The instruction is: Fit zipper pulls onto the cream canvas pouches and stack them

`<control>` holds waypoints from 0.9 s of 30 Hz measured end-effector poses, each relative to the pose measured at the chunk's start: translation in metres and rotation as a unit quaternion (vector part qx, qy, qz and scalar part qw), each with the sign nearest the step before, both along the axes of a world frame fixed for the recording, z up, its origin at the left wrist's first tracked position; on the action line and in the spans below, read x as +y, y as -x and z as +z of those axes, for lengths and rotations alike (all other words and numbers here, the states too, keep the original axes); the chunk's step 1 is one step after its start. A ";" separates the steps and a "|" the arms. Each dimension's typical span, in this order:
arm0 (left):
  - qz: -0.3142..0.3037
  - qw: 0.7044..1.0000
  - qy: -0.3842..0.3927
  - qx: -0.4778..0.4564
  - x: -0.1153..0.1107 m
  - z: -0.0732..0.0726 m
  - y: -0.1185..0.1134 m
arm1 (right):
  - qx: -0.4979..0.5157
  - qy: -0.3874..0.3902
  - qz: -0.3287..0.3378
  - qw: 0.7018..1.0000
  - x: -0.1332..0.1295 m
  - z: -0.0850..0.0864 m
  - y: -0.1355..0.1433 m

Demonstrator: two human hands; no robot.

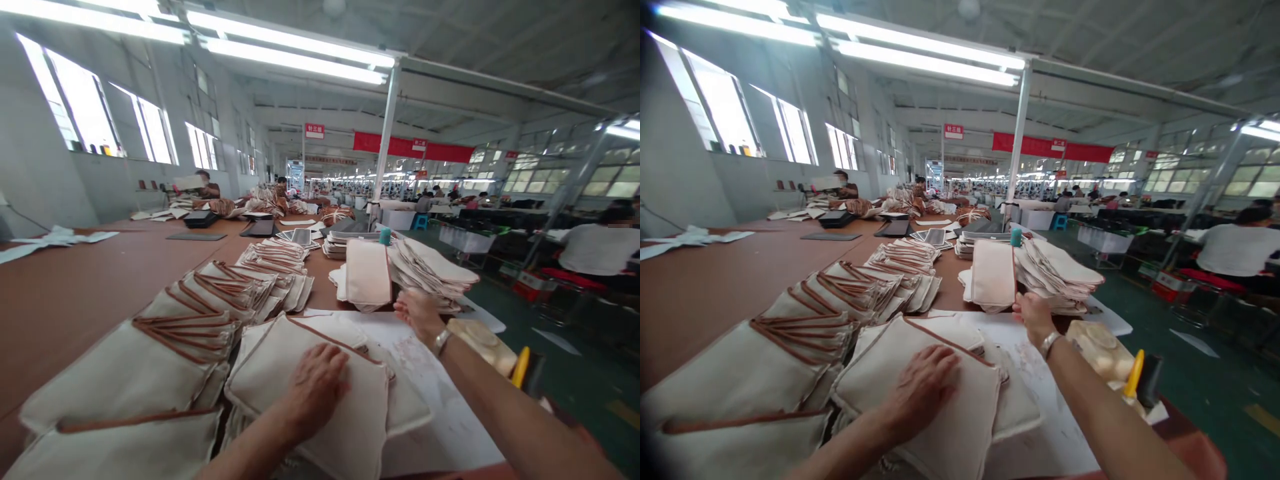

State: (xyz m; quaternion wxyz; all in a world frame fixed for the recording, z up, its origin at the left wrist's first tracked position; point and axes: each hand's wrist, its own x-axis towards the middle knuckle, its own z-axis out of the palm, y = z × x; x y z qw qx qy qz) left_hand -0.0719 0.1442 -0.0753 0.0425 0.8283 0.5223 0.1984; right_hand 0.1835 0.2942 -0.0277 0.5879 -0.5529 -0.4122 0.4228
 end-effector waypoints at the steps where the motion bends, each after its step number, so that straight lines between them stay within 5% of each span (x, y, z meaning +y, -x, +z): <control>1: -0.018 0.999 0.016 0.028 0.007 0.000 -0.006 | -0.003 0.017 0.016 1.000 -0.009 -0.016 0.004; 4: -0.050 0.996 0.042 0.060 0.022 0.000 -0.018 | -0.015 0.046 0.059 0.997 -0.046 -0.054 0.004; 7: -0.063 0.994 0.046 0.079 0.031 0.002 -0.028 | -0.016 0.044 0.071 0.996 -0.085 -0.072 -0.003; 16: -0.055 0.991 0.037 0.118 0.048 0.008 -0.060 | 0.030 -0.005 0.032 0.999 -0.147 -0.078 -0.008; 22: -0.107 0.990 0.027 0.087 0.001 0.026 -0.037 | 0.090 -0.045 0.041 0.994 -0.147 -0.059 -0.009; 27: -0.141 0.985 0.064 -0.080 -0.055 0.038 -0.006 | 0.165 -0.044 0.203 0.964 -0.138 -0.036 0.025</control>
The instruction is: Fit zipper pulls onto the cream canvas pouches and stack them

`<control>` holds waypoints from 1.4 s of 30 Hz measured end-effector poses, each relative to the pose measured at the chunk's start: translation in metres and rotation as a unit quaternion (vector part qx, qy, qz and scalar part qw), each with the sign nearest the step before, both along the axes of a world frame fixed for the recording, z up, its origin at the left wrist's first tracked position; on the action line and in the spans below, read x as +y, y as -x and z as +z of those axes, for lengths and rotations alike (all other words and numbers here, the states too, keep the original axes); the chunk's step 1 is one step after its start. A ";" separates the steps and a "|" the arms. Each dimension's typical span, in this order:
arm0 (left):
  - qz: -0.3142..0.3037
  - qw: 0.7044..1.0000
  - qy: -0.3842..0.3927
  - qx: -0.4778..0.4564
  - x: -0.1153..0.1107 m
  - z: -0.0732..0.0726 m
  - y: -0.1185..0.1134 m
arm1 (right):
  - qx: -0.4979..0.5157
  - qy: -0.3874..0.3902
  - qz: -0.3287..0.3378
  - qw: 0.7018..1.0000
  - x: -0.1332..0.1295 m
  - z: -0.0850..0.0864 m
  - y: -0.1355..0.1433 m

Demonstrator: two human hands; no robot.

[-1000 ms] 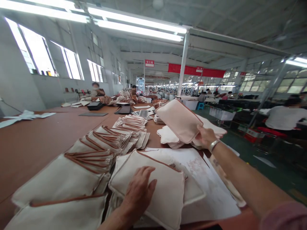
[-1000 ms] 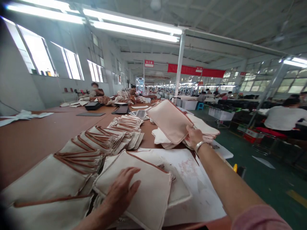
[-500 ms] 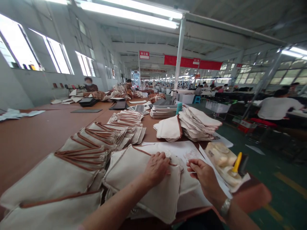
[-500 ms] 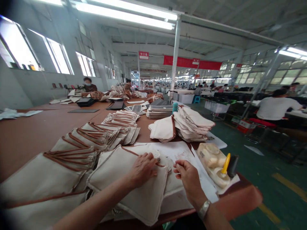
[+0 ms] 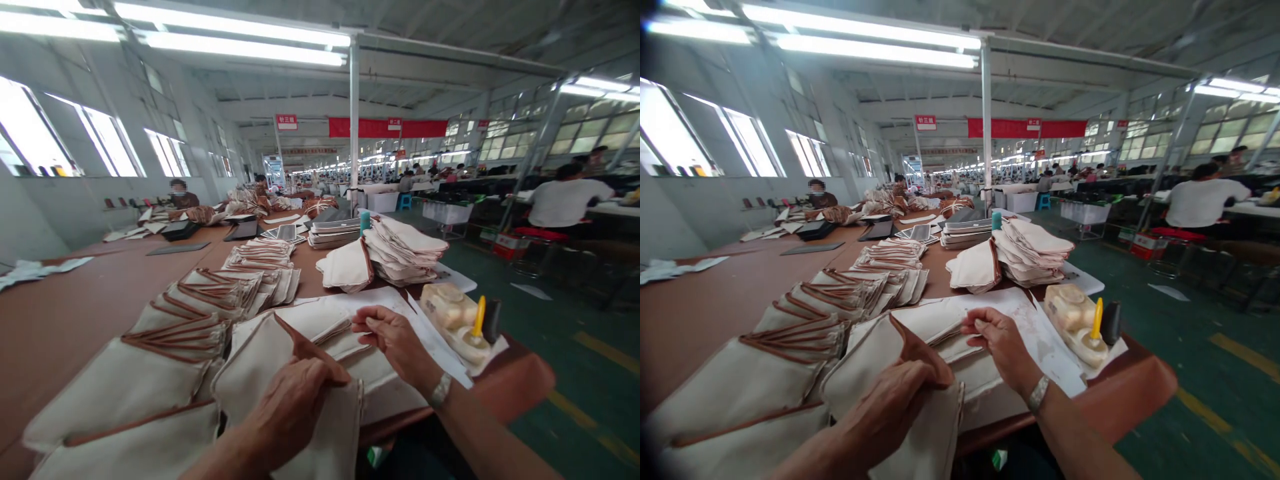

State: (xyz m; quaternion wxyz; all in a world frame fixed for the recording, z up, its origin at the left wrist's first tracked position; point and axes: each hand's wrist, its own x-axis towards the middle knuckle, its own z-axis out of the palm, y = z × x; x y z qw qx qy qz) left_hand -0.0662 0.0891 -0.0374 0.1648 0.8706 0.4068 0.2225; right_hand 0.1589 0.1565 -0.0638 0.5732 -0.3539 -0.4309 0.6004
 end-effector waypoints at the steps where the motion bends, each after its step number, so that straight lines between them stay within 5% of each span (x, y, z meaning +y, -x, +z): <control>1: -0.006 0.999 0.019 -0.027 -0.009 0.005 0.002 | 0.012 0.000 0.042 0.999 -0.001 0.005 0.011; 5: -0.033 0.977 0.126 -0.169 -0.040 0.043 0.002 | 0.039 -0.014 0.170 0.985 -0.029 0.023 0.045; 9: -0.016 0.937 0.225 -0.267 -0.061 0.076 0.006 | -0.018 -0.083 0.234 0.968 -0.079 0.036 0.032; 13: -0.060 0.862 0.377 -0.333 -0.068 0.076 0.010 | -0.063 -0.076 0.299 0.949 -0.119 0.051 -0.001; 17: -0.095 0.808 0.477 -0.333 -0.062 0.070 0.000 | -0.181 -0.153 0.239 0.942 -0.141 0.067 -0.015; 21: -0.118 0.815 0.501 -0.265 -0.055 0.071 -0.013 | -0.391 -0.286 0.117 0.867 -0.152 0.073 -0.016; 25: -0.132 0.835 0.484 -0.227 -0.055 0.071 -0.018 | -0.477 -0.356 0.061 0.802 -0.159 0.065 -0.018; 30: -0.148 0.809 0.521 -0.227 -0.060 0.068 -0.022 | -0.458 -0.377 0.052 0.804 -0.167 0.058 -0.021; 34: -0.134 0.804 0.529 -0.236 -0.066 0.073 -0.027 | -0.464 -0.432 0.013 0.773 -0.173 0.064 -0.022; 38: -0.145 0.786 0.545 -0.251 -0.070 0.079 -0.029 | -0.452 -0.433 0.057 0.778 -0.176 0.074 -0.024; 42: -0.128 0.812 0.513 -0.249 -0.070 0.075 -0.029 | -0.459 -0.476 0.032 0.750 -0.172 0.073 -0.024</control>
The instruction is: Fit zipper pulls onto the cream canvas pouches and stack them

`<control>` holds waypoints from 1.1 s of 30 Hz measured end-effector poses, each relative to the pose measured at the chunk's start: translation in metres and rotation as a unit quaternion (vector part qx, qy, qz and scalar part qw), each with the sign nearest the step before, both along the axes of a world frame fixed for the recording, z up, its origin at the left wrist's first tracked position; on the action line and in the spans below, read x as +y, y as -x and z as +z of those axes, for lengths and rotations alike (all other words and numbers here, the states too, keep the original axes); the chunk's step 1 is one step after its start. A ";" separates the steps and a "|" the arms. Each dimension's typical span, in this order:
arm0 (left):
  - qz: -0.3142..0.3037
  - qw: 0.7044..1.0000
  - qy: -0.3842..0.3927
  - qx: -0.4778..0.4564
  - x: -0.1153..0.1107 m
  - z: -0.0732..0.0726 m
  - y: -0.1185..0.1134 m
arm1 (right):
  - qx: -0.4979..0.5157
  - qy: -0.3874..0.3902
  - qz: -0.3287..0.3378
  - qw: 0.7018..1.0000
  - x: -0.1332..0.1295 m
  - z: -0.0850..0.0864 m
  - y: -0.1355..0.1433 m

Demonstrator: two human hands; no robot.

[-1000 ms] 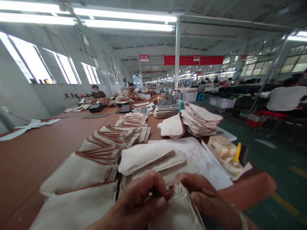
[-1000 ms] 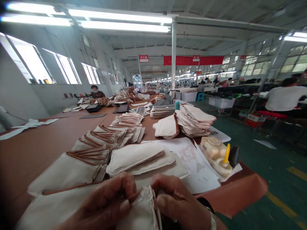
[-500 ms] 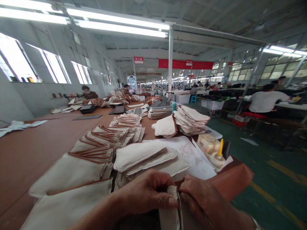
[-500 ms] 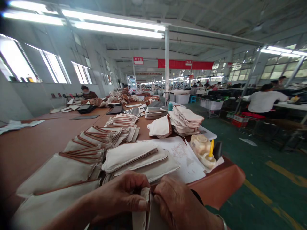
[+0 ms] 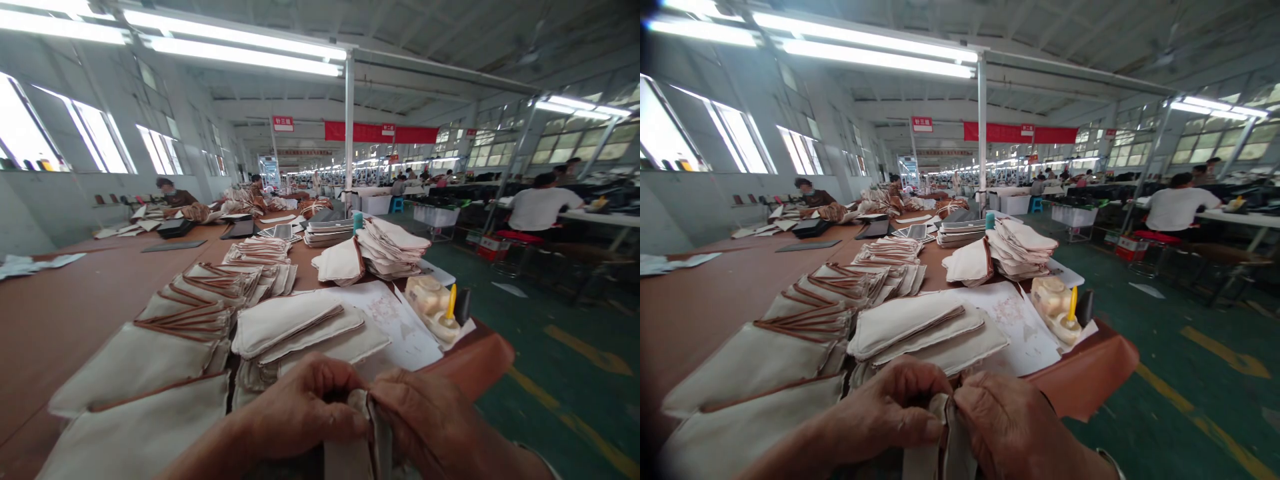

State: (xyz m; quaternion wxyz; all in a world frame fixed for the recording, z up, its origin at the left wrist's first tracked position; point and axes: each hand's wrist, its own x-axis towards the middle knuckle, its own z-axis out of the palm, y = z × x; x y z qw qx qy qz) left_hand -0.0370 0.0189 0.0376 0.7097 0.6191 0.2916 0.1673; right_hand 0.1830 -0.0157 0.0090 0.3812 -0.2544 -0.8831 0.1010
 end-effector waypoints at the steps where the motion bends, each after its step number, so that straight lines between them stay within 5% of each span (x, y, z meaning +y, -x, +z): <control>1: 0.006 1.000 -0.009 0.007 0.000 -0.002 0.000 | -0.007 -0.028 -0.010 1.000 0.001 -0.002 0.001; 13: 0.021 0.993 -0.083 0.076 -0.004 0.003 -0.004 | -0.060 -0.118 -0.069 0.989 0.003 -0.004 0.009; 19: -0.005 0.993 -0.093 0.072 -0.009 0.011 -0.012 | -0.045 -0.005 -0.060 0.997 0.008 -0.011 0.009; 24: -0.002 0.999 -0.024 0.039 -0.005 0.006 -0.009 | 0.064 0.148 -0.047 0.986 0.010 0.001 -0.002; 33: 0.030 0.999 -0.016 0.042 -0.005 0.004 -0.010 | 0.030 0.012 -0.020 0.999 0.000 0.000 -0.004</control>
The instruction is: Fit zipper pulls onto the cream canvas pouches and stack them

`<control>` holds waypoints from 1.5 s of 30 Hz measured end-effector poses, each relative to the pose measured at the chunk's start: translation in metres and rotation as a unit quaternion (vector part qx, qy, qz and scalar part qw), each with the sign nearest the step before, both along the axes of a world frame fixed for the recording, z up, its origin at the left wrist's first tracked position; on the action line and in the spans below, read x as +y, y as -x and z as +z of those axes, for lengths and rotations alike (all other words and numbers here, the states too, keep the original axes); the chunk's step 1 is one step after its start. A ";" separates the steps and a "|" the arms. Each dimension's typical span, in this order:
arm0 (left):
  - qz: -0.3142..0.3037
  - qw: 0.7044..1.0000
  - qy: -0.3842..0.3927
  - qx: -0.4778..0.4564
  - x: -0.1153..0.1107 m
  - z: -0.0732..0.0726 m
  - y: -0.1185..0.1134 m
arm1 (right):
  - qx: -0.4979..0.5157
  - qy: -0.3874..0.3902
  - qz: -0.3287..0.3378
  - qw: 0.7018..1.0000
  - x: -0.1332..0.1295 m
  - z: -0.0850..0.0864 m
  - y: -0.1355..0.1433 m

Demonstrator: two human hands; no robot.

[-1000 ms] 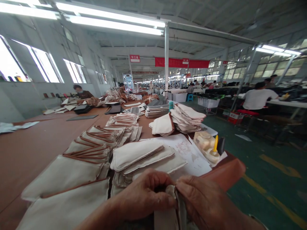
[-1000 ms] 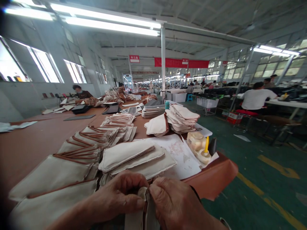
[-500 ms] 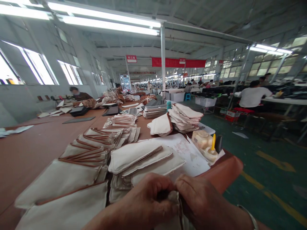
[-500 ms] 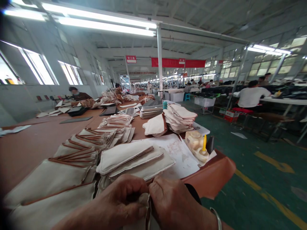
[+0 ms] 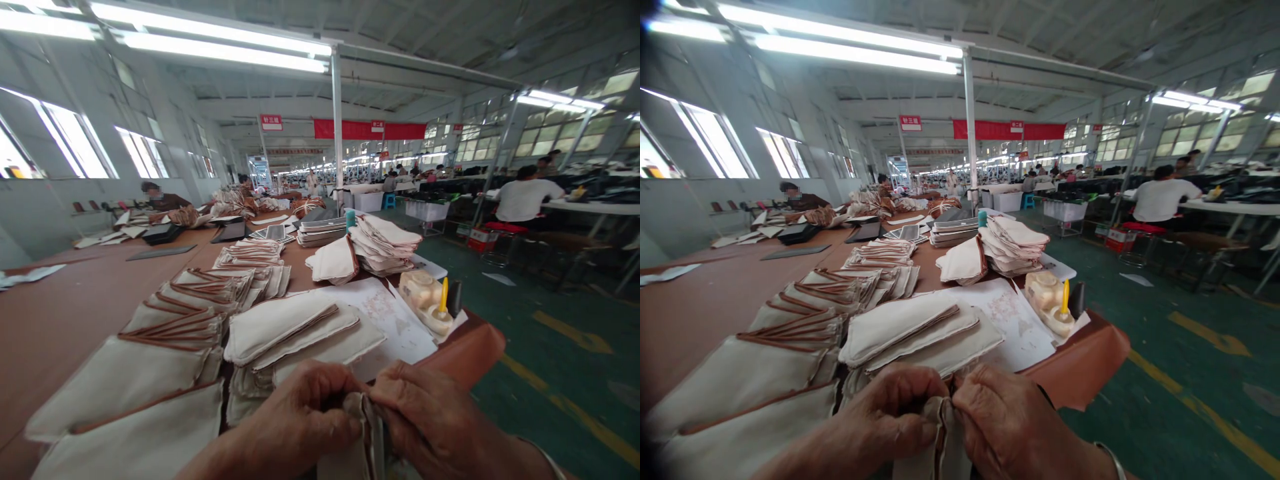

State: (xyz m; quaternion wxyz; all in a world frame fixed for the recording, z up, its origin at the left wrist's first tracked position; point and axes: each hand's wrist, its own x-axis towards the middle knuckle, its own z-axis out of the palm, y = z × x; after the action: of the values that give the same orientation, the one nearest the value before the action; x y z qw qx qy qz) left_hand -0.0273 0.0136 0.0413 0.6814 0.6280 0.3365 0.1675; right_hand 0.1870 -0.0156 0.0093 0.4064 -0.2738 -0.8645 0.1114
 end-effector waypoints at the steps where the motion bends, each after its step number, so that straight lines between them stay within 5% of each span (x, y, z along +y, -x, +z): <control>1: -0.002 1.000 -0.003 0.001 -0.001 0.000 0.000 | 0.003 -0.001 -0.003 1.000 0.000 -0.002 0.002; 9: -0.029 0.999 -0.011 -0.009 -0.008 0.005 -0.005 | -0.005 0.004 -0.078 0.997 -0.001 -0.005 0.008; 14: -0.040 0.998 0.002 -0.051 -0.006 0.001 -0.008 | -0.168 -0.078 -0.009 0.983 0.009 0.018 -0.007; 18: -0.035 0.997 0.036 -0.056 -0.004 -0.001 -0.009 | -0.014 0.145 0.017 0.989 0.010 0.025 -0.011; 20: -0.036 0.996 0.047 -0.069 -0.005 0.000 -0.009 | 0.072 0.276 0.034 0.958 0.010 0.021 -0.008; 23: -0.017 0.996 0.024 -0.082 -0.005 -0.001 -0.007 | 0.096 0.372 0.082 0.920 0.011 0.010 -0.003; 27: 0.034 0.998 -0.023 -0.040 -0.003 -0.007 -0.004 | 0.098 0.412 0.148 0.894 0.010 0.002 0.003; 33: 0.079 0.997 -0.010 -0.003 -0.001 -0.010 -0.007 | 0.093 0.366 0.071 0.923 0.006 -0.003 0.007; 40: 0.029 0.999 -0.014 0.028 0.003 -0.013 -0.002 | 0.146 0.429 0.092 0.887 0.005 -0.004 0.009; 45: 0.037 0.995 -0.051 0.080 0.001 -0.009 -0.005 | 0.094 0.461 0.005 0.882 0.006 -0.001 0.014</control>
State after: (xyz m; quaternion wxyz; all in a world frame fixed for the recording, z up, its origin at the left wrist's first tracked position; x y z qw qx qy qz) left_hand -0.0226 0.0145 0.0324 0.6127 0.6604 0.4040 0.1589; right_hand 0.1730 -0.0093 0.0086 0.3129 -0.4145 -0.6744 0.5249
